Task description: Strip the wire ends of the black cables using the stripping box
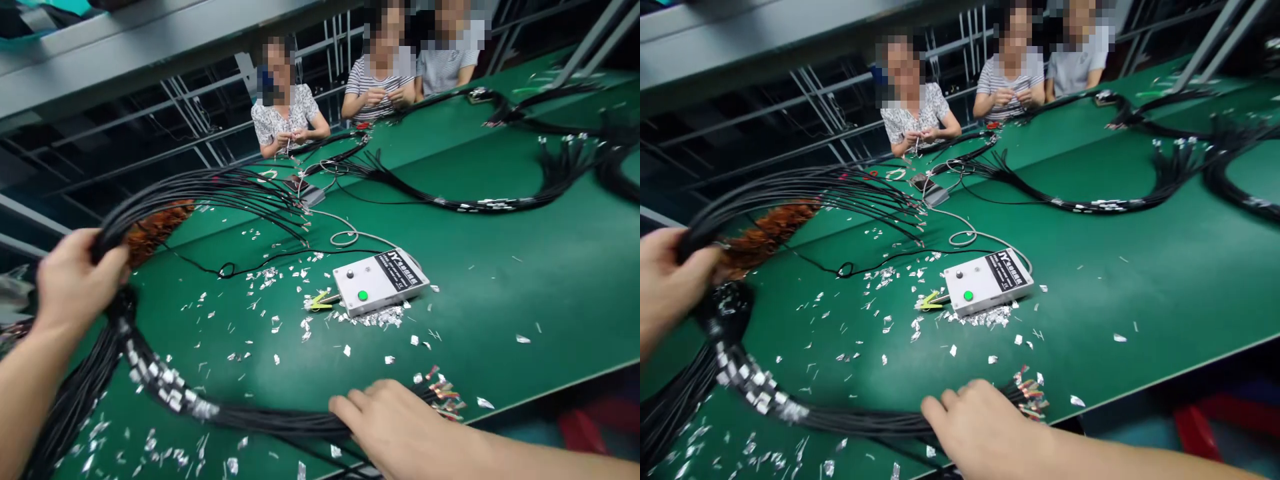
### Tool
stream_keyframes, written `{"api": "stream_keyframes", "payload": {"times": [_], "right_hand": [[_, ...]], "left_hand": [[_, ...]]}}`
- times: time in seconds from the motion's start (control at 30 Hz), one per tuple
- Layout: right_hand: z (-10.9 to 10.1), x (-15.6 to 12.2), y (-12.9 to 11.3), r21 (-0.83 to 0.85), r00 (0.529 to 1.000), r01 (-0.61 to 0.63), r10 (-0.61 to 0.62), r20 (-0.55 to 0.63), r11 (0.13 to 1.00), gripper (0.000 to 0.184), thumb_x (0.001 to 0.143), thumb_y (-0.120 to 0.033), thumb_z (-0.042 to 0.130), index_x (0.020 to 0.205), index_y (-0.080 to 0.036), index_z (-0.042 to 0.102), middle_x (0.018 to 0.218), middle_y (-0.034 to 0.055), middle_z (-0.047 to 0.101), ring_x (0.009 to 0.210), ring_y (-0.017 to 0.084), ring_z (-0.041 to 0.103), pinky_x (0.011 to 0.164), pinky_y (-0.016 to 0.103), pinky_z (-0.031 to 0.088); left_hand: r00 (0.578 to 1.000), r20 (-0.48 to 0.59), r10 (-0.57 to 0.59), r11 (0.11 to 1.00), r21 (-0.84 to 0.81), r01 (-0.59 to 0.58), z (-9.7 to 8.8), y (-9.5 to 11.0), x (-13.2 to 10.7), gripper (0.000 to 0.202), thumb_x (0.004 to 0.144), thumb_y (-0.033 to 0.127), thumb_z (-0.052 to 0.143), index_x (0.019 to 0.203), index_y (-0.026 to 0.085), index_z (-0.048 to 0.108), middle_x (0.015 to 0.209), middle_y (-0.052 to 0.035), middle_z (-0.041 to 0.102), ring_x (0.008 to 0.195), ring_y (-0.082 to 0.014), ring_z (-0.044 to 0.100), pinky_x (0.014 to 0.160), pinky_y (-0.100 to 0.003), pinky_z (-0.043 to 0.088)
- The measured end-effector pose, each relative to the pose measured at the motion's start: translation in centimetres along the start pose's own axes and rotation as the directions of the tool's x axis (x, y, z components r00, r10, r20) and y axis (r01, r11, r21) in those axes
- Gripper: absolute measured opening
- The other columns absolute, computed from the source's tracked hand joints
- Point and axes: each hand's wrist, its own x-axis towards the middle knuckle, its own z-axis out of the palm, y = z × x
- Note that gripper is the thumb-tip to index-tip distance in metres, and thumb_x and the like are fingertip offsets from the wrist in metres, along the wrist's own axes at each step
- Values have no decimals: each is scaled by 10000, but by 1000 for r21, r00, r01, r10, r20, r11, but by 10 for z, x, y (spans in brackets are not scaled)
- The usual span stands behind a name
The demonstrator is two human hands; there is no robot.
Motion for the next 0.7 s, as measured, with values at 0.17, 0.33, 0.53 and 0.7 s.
{"api": "stream_keyframes", "payload": {"times": [0.17,0.33,0.53,0.7], "right_hand": [[4,66,-4,26,988,156,-157,16,987,313,689,-106,667,981,-114,556,733,34,632,601,191,602,438,306,326],[-3,81,21,23,970,164,-156,-185,986,264,880,-329,650,1045,-127,611,1044,103,690,1011,253,622,818,382,498],[-32,32,131,40,931,-256,258,-259,966,934,721,-663,710,1438,-145,408,1458,200,478,1359,393,410,1082,583,322],[-18,18,155,-50,948,-289,279,-153,956,932,712,-630,721,1443,-152,398,1383,200,537,1290,395,469,1068,581,322]], "left_hand": [[912,151,381,924,-74,-374,31,131,-21,420,993,380,376,1268,94,516,1200,-115,581,1168,-307,550,920,-466,475],[607,303,735,650,-572,-501,48,138,-134,294,995,375,408,1118,191,602,1063,-90,668,1000,-226,636,867,-355,518],[685,306,662,674,-643,-363,56,100,-199,291,957,467,496,958,212,634,931,-56,659,856,-213,615,747,-336,505],[717,323,618,710,-621,-332,52,77,-206,369,973,456,458,726,205,571,713,-10,572,674,-170,554,637,-288,469]]}}
